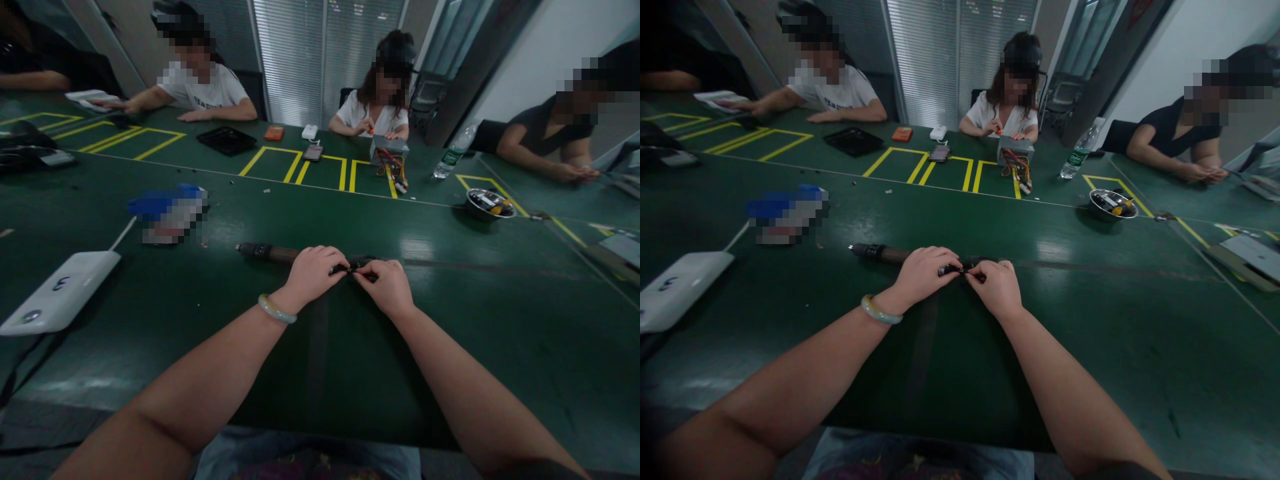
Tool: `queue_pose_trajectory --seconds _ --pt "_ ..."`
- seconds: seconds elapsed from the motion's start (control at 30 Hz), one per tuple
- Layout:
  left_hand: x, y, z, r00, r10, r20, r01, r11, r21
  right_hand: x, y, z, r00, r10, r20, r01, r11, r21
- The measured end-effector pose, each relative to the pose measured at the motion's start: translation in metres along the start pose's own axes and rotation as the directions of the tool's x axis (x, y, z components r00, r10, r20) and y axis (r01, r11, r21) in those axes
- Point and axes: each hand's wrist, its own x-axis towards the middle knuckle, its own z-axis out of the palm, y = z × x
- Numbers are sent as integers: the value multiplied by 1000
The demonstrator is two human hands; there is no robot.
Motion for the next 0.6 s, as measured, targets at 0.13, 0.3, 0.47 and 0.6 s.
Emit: queue_pose_trajectory --seconds 0.13,0.3,0.47,0.6 --pt "0 -1 1 1000 3 4 -3 1000 -1 0 2 -1 1000 5 -29 -7 999 -44" --pt "0 -2 1 1000 4 4 -4 1000 -2 0 4 -1 1000 -14 -21 13 999 -41" --pt "0 -2 1 1000 0 3 0 1000 -7 0 3 2 999 -33 -12 33 999 -9" --pt "0 -3 2 1000 3 3 -3 1000 -8 1 1 5 999 -30 -17 30 999 -22"
